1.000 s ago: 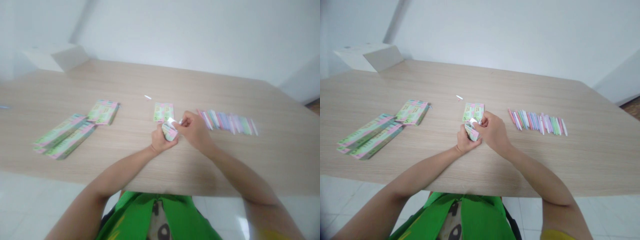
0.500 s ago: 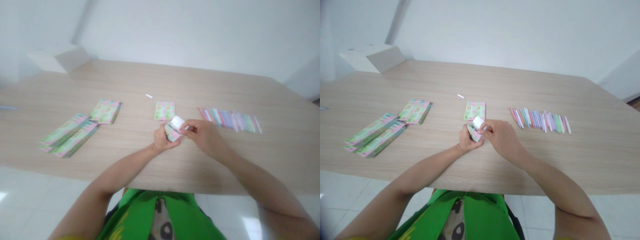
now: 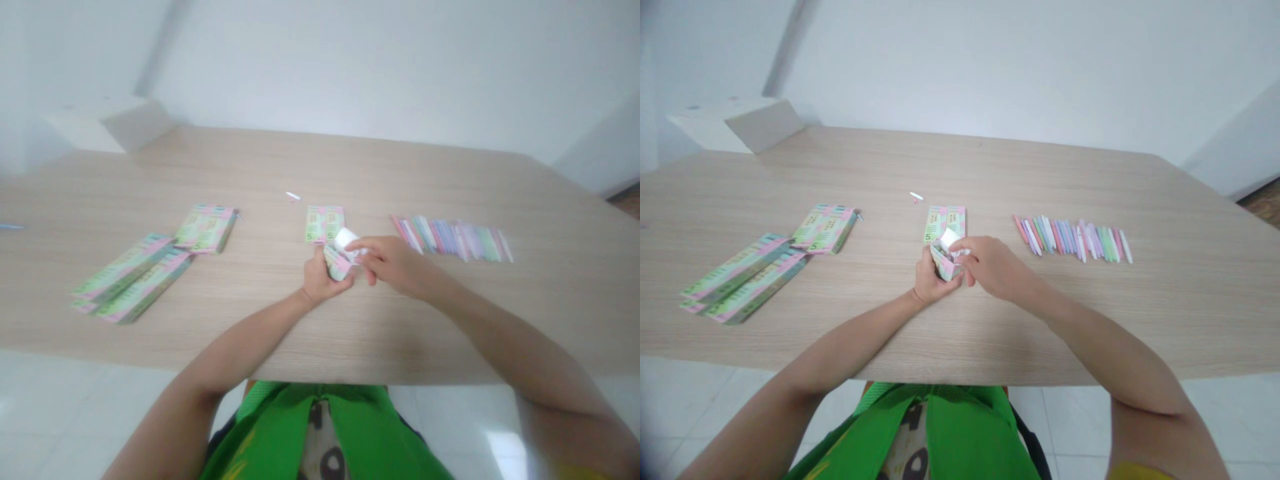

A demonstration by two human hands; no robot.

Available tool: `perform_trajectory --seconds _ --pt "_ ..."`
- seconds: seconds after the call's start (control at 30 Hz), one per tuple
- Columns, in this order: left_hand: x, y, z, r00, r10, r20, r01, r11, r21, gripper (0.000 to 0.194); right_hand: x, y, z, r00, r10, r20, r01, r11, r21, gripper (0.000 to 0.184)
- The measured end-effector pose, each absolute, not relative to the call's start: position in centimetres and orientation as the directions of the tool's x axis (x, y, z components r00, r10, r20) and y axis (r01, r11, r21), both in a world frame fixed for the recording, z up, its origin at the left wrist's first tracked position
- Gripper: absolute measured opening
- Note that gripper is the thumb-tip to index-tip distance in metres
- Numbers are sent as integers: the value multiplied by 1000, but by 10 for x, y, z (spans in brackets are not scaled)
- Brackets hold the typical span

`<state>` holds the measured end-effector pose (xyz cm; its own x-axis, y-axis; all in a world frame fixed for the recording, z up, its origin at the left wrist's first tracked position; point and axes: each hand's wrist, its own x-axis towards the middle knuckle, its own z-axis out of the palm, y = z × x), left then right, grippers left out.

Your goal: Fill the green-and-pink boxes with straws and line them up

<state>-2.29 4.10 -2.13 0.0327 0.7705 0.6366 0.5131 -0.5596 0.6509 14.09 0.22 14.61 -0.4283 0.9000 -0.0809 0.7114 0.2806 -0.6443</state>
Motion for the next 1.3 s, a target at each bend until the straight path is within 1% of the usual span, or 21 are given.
perform_trajectory --seconds 0.07,0.13,0.2,0.3,0.33,0.4,0.47,0.53,0.57,0.6,0.67,0.7,0.77,0.83,0.9,1.0,1.07,1.13,1.2,1.23,1.3 --pt "-23 42 -20 27 798 603 504 -532 681 65 137 2 145 -309 950 -34 748 221 -626 27" --pt "-22 42 -19 41 806 591 499 -529 686 66 134 1 147 -252 968 -9 803 204 -560 19" --pt "-21 40 -19 43 812 582 526 -514 677 68 131 1 151 -247 969 16 864 228 -449 15" --pt "-17 37 -20 3 828 561 590 -455 668 74 125 3 158 -261 964 45 932 263 -250 21" --pt "-16 36 -20 -10 821 571 597 -453 662 79 124 5 160 -268 962 45 944 271 -190 22" --pt "-14 35 -19 -21 759 651 588 -517 622 92 121 8 163 -294 956 17 950 294 -107 21" --pt "-13 35 -18 -17 652 758 582 -610 538 100 120 11 165 -321 947 -15 944 319 -81 28" --pt "-13 35 -16 -16 592 806 601 -638 480 102 122 13 164 -352 936 -27 930 346 -127 40" --pt "-12 35 -15 -23 598 801 616 -623 482 100 125 14 162 -362 932 -24 918 352 -181 45" --pt "-11 35 -15 -30 617 786 628 -601 495 99 129 15 160 -386 922 -19 893 368 -260 48" --pt "-10 35 -15 -47 653 756 638 -563 526 96 140 18 154 -388 921 35 811 359 -462 49" --pt "-9 35 -16 -53 663 747 637 -554 536 94 145 20 151 -358 931 74 755 335 -564 49" --pt "-9 33 -16 -61 661 748 625 -559 545 89 154 22 145 -234 962 139 627 258 -735 47" --pt "-9 31 -16 -72 633 771 604 -588 539 83 159 23 139 -100 982 161 508 190 -840 45" --pt "-10 30 -15 -79 597 799 587 -620 521 78 158 24 129 -35 988 147 425 148 -893 43" --pt "-10 30 -13 -91 591 801 589 -617 522 75 146 26 107 -35 997 74 321 82 -943 41" --pt "-11 31 -13 -102 607 788 605 -591 534 76 134 26 89 -37 999 18 222 25 -975 40" --pt "-11 34 -13 -96 595 798 625 -588 514 80 121 25 72 -37 999 -10 116 -6 -993 40" --pt "-12 37 -14 -78 562 824 648 -599 470 84 109 24 60 -29 999 16 58 17 -998 42" --pt "-13 38 -14 -69 549 833 657 -603 452 85 103 22 56 -18 998 58 53 59 -997 42" --pt "-14 40 -15 -64 538 840 665 -605 438 85 95 19 51 33 980 197 86 194 -977 40"
